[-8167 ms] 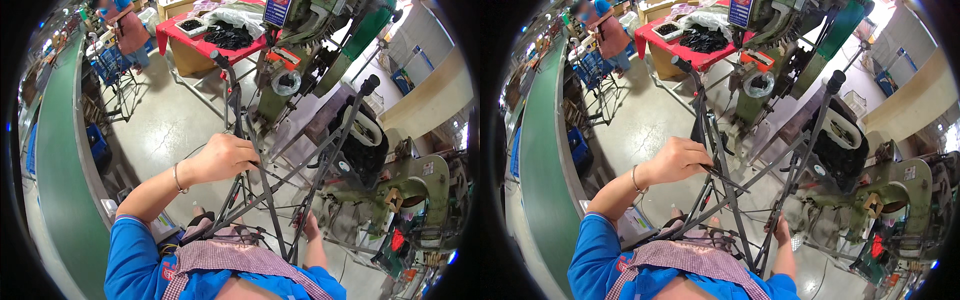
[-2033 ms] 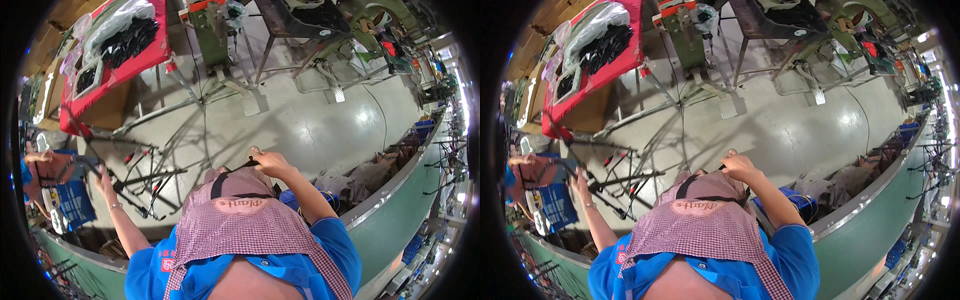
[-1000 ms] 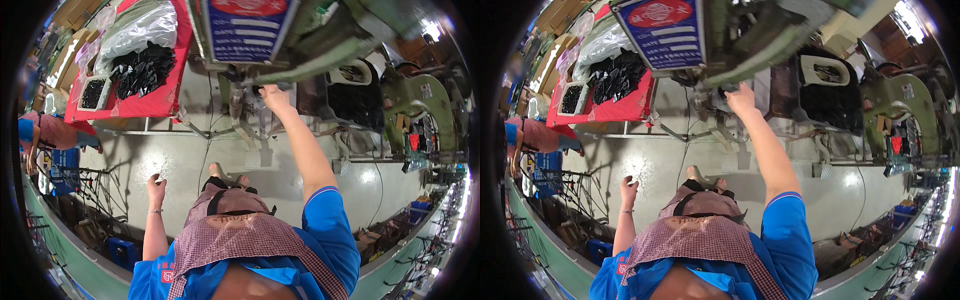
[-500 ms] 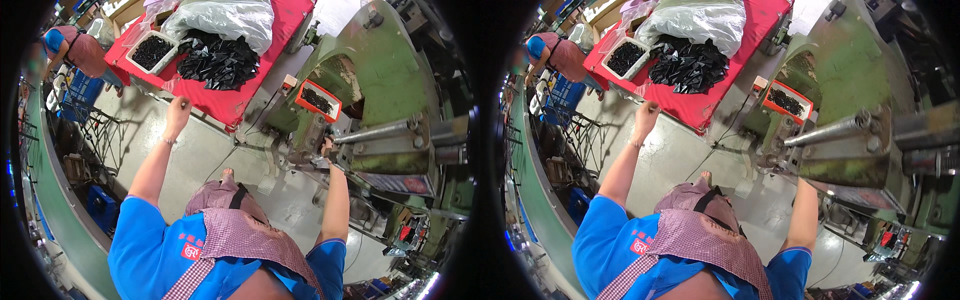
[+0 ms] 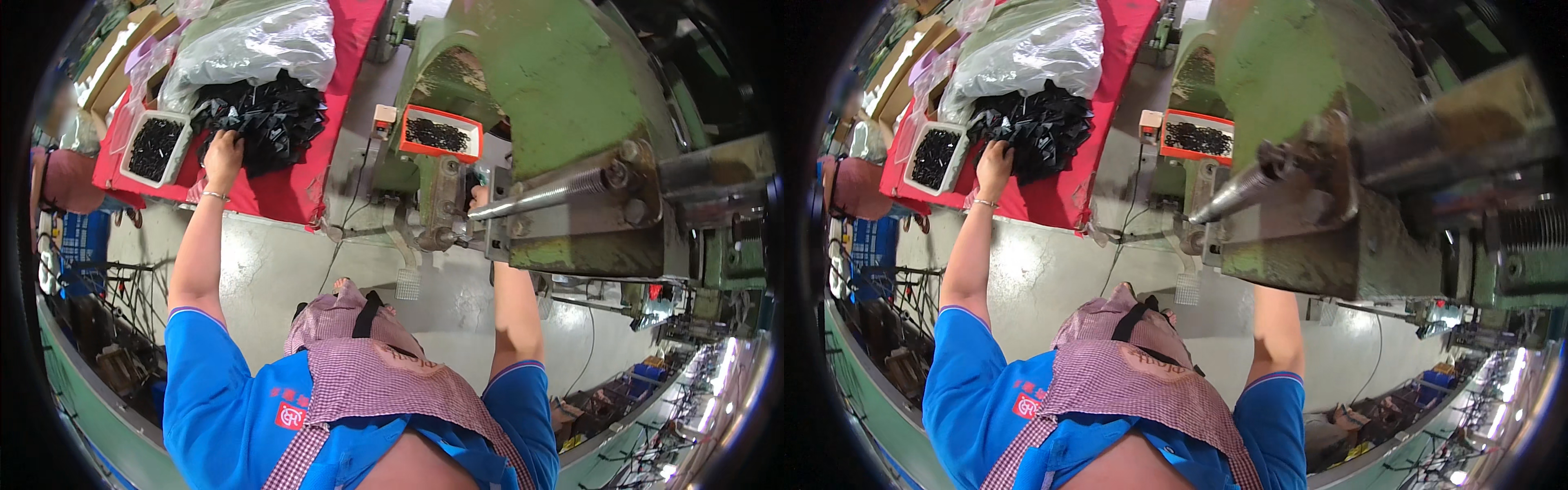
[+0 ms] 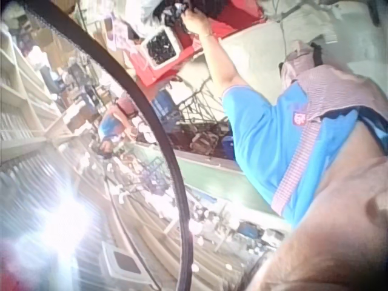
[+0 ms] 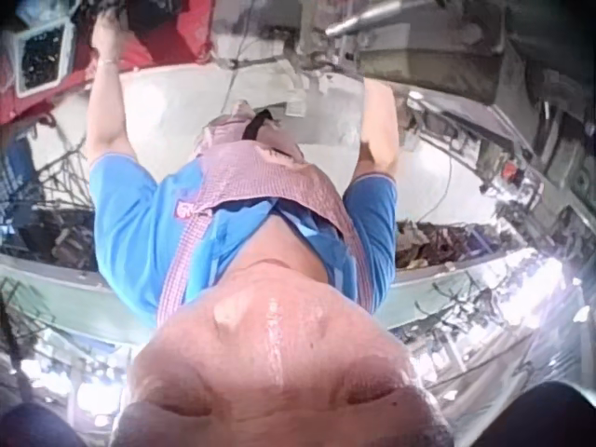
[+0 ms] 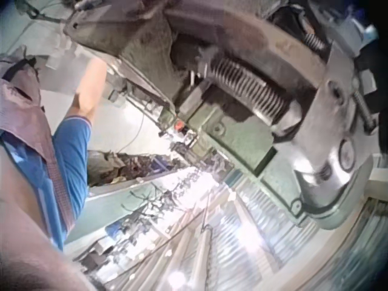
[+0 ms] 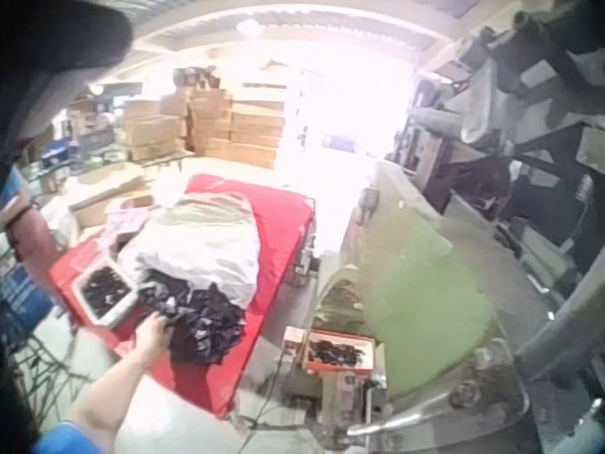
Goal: The person repeatedly picks up bicycle frames from a conveyor belt, positions them under a press machine, and attaches small black plastic parts to the frame joints. The person then removes the frames and places them back on the belt, repeating the process for several units.
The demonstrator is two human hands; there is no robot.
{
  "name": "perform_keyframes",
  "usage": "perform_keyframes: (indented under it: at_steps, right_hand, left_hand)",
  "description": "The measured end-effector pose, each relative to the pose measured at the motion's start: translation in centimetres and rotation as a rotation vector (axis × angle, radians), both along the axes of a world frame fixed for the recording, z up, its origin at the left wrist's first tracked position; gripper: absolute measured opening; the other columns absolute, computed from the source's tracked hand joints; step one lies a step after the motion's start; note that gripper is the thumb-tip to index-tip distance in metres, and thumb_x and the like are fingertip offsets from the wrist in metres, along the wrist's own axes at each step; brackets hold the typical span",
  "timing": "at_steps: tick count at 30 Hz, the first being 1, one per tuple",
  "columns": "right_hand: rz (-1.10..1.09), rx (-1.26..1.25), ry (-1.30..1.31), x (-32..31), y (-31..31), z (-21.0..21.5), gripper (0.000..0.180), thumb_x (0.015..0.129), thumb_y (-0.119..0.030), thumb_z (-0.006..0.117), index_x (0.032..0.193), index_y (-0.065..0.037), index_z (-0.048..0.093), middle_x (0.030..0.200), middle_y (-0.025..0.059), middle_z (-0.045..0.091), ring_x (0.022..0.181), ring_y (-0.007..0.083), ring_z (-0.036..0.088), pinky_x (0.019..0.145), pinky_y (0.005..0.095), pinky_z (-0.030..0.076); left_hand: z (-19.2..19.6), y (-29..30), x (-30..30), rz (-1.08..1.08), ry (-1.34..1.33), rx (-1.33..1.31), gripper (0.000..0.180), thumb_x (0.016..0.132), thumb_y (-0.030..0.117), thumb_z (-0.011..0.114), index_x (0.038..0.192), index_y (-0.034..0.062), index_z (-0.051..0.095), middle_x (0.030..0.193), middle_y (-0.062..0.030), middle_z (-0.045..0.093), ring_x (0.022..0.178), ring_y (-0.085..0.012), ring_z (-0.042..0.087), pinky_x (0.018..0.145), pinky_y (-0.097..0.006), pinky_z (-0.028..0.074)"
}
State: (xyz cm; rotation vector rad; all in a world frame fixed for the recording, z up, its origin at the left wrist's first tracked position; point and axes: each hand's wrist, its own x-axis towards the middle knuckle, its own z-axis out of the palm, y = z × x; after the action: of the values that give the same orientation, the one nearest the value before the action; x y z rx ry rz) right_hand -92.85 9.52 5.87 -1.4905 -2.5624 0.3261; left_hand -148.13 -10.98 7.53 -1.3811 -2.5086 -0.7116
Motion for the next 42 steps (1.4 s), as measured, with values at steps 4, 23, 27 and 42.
perform_keyframes:
  at_steps: [4, 23, 27, 42]
  right_hand:
    - [-0.043, 0.017, 0.025, 0.6, -0.3, 0.3, 0.007, 0.072, -0.008, 0.060, 0.074, -0.001, 0.056, 0.070, 0.0184, 0.057, 0.068, 0.0373, 0.055, 0.059, 0.0445, 0.044]
    - [-0.108, 0.034, 0.087, 1.3, -0.8, 1.0, 0.005, 0.080, -0.006, 0.060, 0.081, -0.001, 0.059, 0.073, 0.0106, 0.059, 0.065, 0.0263, 0.056, 0.059, 0.0386, 0.047]
    - [-0.115, 0.042, 0.107, 1.3, -0.6, 0.5, 0.004, 0.081, -0.005, 0.060, 0.083, -0.001, 0.059, 0.074, 0.0090, 0.059, 0.065, 0.0240, 0.056, 0.059, 0.0374, 0.047]
    - [0.046, -0.692, 1.079, -0.8, -12.1, 12.5, 0.005, 0.084, 0.000, 0.063, 0.088, -0.001, 0.060, 0.075, 0.0050, 0.060, 0.063, 0.0152, 0.056, 0.056, 0.0294, 0.047]
  left_hand:
    - [-0.2, -0.2, -1.1, 0.051, 0.006, 0.069, 0.020, 0.087, 0.023, 0.058, 0.096, 0.0065, 0.065, 0.098, -0.0146, 0.062, 0.090, -0.0356, 0.060, 0.076, -0.043, 0.049]
    - [0.5, 1.0, -1.1, 0.311, -0.248, 0.248, 0.026, 0.082, 0.029, 0.069, 0.097, 0.0072, 0.069, 0.086, -0.0103, 0.070, 0.079, -0.0233, 0.067, 0.071, -0.035, 0.049]
    - [0.7, 0.3, -0.4, 0.167, -0.404, 0.428, 0.021, 0.085, 0.022, 0.069, 0.097, 0.0049, 0.069, 0.077, -0.0057, 0.068, 0.068, -0.0137, 0.063, 0.061, -0.028, 0.048]
    - [0.9, -7.2, 18.4, -0.122, -1.147, 0.413, 0.010, 0.090, 0.009, 0.064, 0.096, 0.0011, 0.064, 0.071, 0.0016, 0.059, 0.053, -0.0050, 0.051, 0.047, -0.019, 0.040]
